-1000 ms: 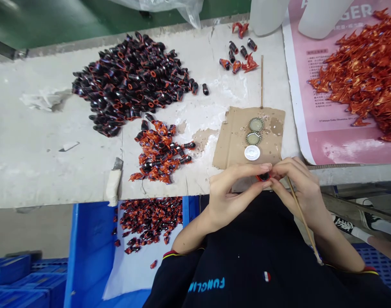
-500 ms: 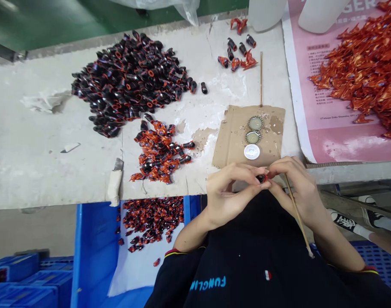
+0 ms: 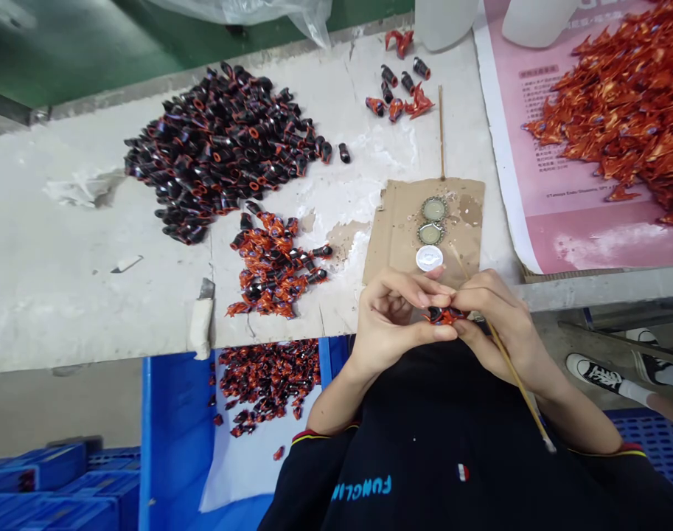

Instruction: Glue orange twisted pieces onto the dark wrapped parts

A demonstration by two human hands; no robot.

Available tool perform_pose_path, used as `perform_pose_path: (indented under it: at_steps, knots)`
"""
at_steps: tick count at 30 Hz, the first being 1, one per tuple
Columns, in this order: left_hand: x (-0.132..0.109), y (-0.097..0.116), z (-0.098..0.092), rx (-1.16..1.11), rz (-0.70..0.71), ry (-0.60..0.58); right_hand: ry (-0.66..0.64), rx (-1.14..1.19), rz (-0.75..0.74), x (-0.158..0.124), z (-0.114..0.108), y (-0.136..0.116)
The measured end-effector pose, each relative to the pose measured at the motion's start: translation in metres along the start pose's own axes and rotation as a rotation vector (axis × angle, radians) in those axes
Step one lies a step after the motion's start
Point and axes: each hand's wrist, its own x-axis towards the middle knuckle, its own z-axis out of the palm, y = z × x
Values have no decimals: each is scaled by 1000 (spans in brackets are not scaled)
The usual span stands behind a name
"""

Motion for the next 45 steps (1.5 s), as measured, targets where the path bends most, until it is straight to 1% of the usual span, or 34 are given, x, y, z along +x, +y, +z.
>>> perform_pose_path:
  at_steps: [4,8,14,17,19,21,23,26,27,28,29,30,31,33,34,36,38,41,43,45]
  knots:
    - [0,-1,0,44,5,-3,34,-23,2,0,2,-3]
    - [0,-5,0,89,-3,19,34,-45,-2,0,3,-1]
    - [-2,-7,0,-7,-105,55,60,-37,41,-2,7,3]
    - [-5,-6,-1,-45,-157,70,27,-22,53,-1,8,5]
    - [-6,-3,-6,-52,-170,104,9,-30,55,-1,7,7]
    - [-6,1,-18,-13,-140,160,22,-69,57,-1,5,9]
    - [-6,8,-37,121,-32,261,48,-122,60,-3,0,14]
    - [-10,28,-76,520,169,483,101,-166,36,-7,-6,25]
    - [-12,36,-90,682,185,540,131,-167,41,-8,-8,28]
    - [-14,44,-104,843,173,570,161,-161,58,-9,-9,31]
    - [-16,52,-117,989,138,552,204,-153,92,-10,-10,33]
    - [-16,59,-129,1110,79,509,247,-147,138,-11,-10,35]
    - [-16,65,-140,1197,40,479,286,-140,187,-12,-10,35]
    - [-10,74,-158,1288,14,487,333,-125,271,-11,-9,35]
    - [-4,76,-167,1305,7,498,335,-122,282,-10,-9,35]
    - [11,76,-180,1328,-40,478,326,-92,242,-8,-9,35]
    - [30,73,-190,1351,-143,371,306,-19,163,-5,-9,35]
    - [54,66,-197,1423,-278,234,264,105,80,-2,-10,36]
    - [65,62,-200,1488,-317,173,274,132,45,-2,-12,38]
    - [69,61,-202,1534,-306,142,311,130,14,-3,-13,40]
